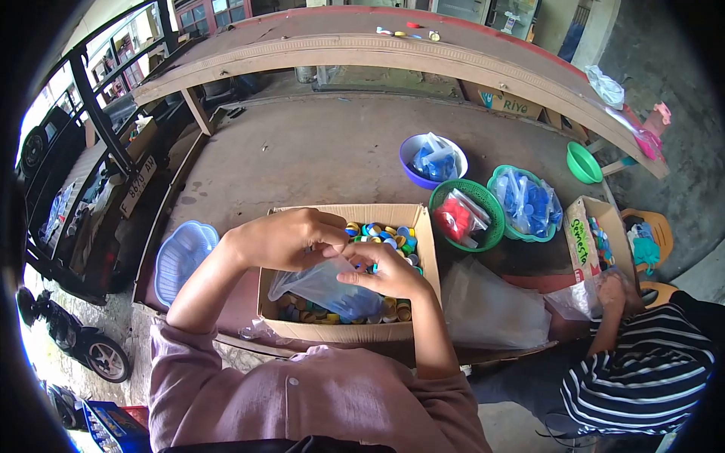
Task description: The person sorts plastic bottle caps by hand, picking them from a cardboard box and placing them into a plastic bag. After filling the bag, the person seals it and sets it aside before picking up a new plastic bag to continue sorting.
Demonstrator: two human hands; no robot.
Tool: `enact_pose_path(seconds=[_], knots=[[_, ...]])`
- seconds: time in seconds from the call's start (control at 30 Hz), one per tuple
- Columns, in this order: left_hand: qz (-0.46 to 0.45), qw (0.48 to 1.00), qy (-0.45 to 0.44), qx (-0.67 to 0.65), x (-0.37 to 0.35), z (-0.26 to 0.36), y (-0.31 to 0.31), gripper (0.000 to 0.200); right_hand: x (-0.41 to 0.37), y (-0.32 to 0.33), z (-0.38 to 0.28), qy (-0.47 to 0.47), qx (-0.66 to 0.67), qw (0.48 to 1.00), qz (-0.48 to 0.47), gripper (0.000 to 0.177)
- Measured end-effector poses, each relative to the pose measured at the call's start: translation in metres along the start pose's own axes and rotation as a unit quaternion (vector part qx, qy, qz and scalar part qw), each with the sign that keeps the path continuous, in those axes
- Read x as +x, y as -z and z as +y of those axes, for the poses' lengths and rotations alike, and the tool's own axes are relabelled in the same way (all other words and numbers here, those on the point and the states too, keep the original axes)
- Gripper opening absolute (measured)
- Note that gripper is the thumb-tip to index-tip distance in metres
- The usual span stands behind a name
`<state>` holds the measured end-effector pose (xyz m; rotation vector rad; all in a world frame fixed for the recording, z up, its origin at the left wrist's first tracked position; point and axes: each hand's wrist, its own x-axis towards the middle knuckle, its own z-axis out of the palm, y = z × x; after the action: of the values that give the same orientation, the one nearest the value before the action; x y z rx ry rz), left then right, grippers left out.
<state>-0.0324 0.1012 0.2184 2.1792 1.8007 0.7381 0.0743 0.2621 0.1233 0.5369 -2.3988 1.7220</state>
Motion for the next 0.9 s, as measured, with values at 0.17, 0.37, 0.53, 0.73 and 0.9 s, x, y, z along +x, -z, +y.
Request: enact_pose_path(seconds=[0.17, 0.37, 0.53, 0.73, 0.9], knots=[[-0.002, 0.996, 0.010, -0.092, -0.001, -0.006, 0.005, 0.015, -0.009, -0.007, 0.016, 0.027, -0.052, 0.998, -0.001, 0.015], [0.235, 0.914, 0.095, -0.316, -0.031, -0.044, 0.000, 0.006, -0.012, -0.001, 0.007, -0.064, 0.050, 0.997, 0.019, 0.017], [0.238, 0.913, 0.121, -0.310, -0.066, -0.084, -0.083, 0.068, -0.002, 0.001, 0.026, -0.029, 0.187, 0.976, 0.112, 0.017], [0.174, 0.864, 0.258, -0.395, -0.060, -0.135, -0.138, 0.034, 0.041, 0.019, 0.048, 0.005, 0.120, 0.984, 0.133, 0.032], [0.413, 0.845, 0.282, -0.189, -0.032, -0.148, -0.125, 0.017, 0.058, 0.022, 0.089, 0.011, -0.019, 0.964, 0.265, 0.041]])
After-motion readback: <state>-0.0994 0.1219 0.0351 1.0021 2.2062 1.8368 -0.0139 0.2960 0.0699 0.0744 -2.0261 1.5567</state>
